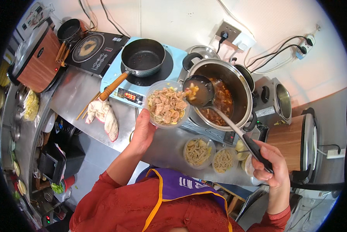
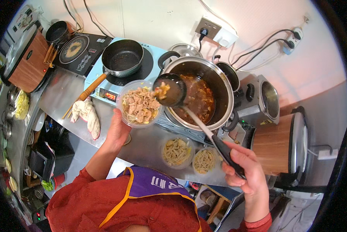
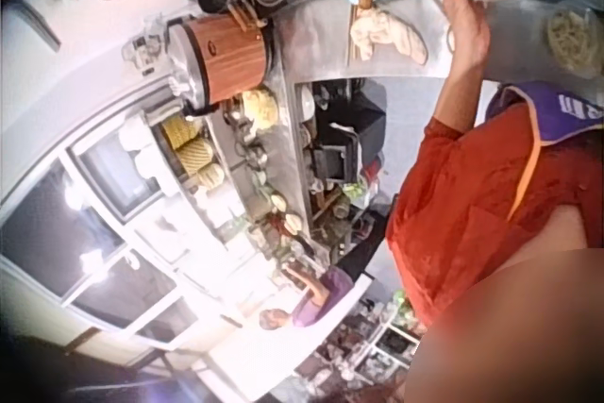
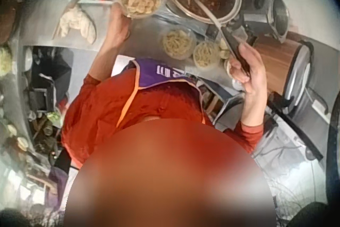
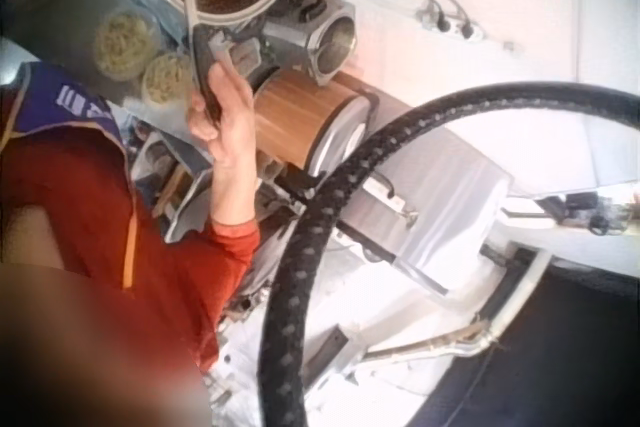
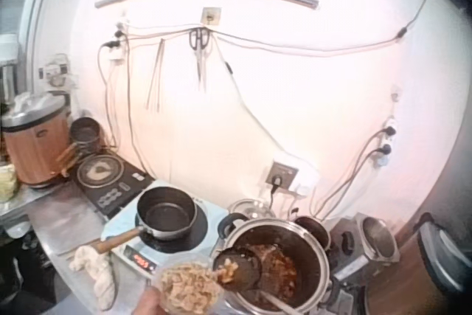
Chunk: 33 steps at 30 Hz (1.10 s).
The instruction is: The person assembles noodle bowls by adding bean sprouts, egg, and meat into plastic containers. They then ladle broth and a red sauce over the contents, seal the containers with lids, and place them on the counter.
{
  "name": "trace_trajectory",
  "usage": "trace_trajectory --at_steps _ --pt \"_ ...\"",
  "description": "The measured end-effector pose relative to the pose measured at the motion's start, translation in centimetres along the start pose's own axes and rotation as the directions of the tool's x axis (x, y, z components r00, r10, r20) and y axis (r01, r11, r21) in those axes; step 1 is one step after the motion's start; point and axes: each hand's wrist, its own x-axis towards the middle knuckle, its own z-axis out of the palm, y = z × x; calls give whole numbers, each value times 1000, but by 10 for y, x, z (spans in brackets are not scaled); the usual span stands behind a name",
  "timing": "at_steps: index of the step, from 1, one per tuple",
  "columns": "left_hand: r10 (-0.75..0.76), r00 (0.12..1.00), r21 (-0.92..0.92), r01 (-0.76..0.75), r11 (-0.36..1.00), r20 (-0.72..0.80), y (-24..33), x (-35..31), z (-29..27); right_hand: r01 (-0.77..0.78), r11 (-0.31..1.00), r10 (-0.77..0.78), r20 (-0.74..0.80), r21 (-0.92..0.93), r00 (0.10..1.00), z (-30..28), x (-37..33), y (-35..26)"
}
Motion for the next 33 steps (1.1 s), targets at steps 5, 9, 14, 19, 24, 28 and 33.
trace_trajectory --at_steps 5,9,14,19,24,28,33 --pt "-11 999 32 12 999 -49 -1 -1 -5 -58 989 68 66 -133 996 29 11 10" --pt "-15 996 -50 11 999 -89 -4 -1 -7 27 942 10 109 -334 994 54 22 26" --pt "-14 994 -107 2 994 -108 -3 -4 -4 210 806 -187 99 -553 977 74 30 39" --pt "12 996 -138 -25 990 -90 4 0 -8 158 855 -153 50 -494 987 63 22 23" --pt "37 994 -63 -44 997 -103 11 5 -14 393 339 -404 245 -854 881 55 16 29" --pt "49 993 -109 -61 992 -110 13 9 -13 451 -57 -524 411 -891 746 60 14 35" --pt "41 993 -158 -59 986 -115 16 9 -11 397 41 -430 342 -917 835 68 7 36"
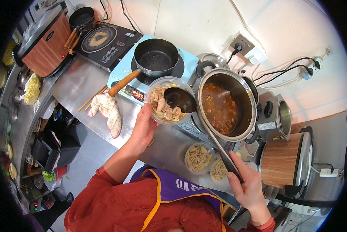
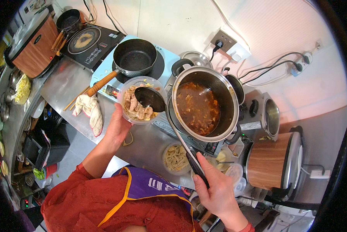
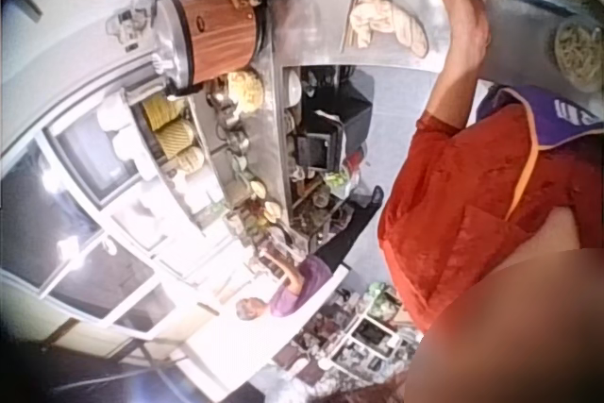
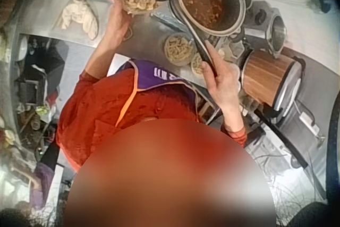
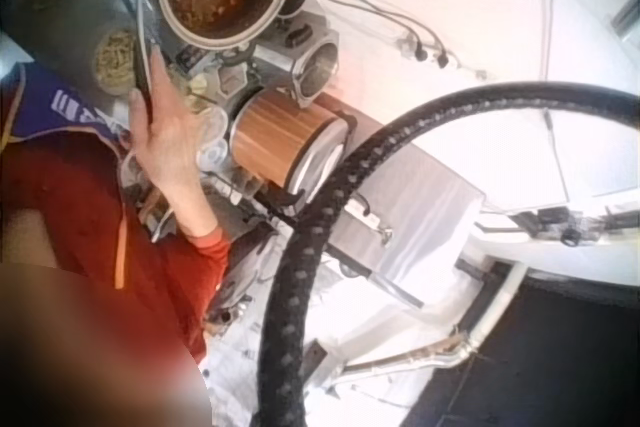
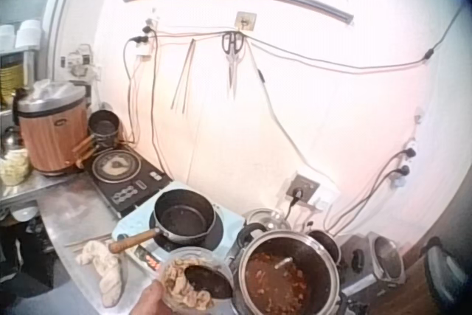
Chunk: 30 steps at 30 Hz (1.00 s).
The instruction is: The person assembles noodle bowls by adding bean sprouts, egg, and meat into plastic containers. They then ladle broth and a red sauce over the contents, seal the containers with lids, and place them on the counter.
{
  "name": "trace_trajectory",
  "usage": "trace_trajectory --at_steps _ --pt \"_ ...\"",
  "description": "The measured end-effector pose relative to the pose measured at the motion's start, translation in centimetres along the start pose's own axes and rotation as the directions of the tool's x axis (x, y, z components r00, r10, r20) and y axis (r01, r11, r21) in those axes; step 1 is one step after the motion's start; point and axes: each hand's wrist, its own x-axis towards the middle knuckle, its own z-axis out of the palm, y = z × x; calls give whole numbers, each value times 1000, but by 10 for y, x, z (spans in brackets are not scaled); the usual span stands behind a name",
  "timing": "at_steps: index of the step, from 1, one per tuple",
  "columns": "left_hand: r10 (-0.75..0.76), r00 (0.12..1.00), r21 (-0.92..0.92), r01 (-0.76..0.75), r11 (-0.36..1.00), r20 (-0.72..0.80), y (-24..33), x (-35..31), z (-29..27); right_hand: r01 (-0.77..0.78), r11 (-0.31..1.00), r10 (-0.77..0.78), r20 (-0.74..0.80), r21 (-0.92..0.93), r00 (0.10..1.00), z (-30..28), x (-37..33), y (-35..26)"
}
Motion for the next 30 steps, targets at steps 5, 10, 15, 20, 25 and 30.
trace_trajectory --at_steps 5,10,15,20,25,30 --pt "-31 999 111 33 993 -21 4 0 1 -13 1000 13 28 3 1000 1 -2 -3" --pt "1 1000 29 -1 1000 -12 1 4 -2 14 994 -14 0 107 1000 11 7 -3" --pt "33 994 159 -49 986 104 -1 -2 -2 -97 983 93 31 158 995 9 14 3" --pt "7 994 183 -27 983 113 8 -5 -4 -265 956 283 -160 124 946 -14 18 41" --pt "15 998 133 -22 991 60 6 -8 -3 -322 947 309 -262 -4 914 -8 47 109" --pt "-38 996 192 22 981 78 5 -12 -5 -311 949 313 -274 50 909 7 60 147"
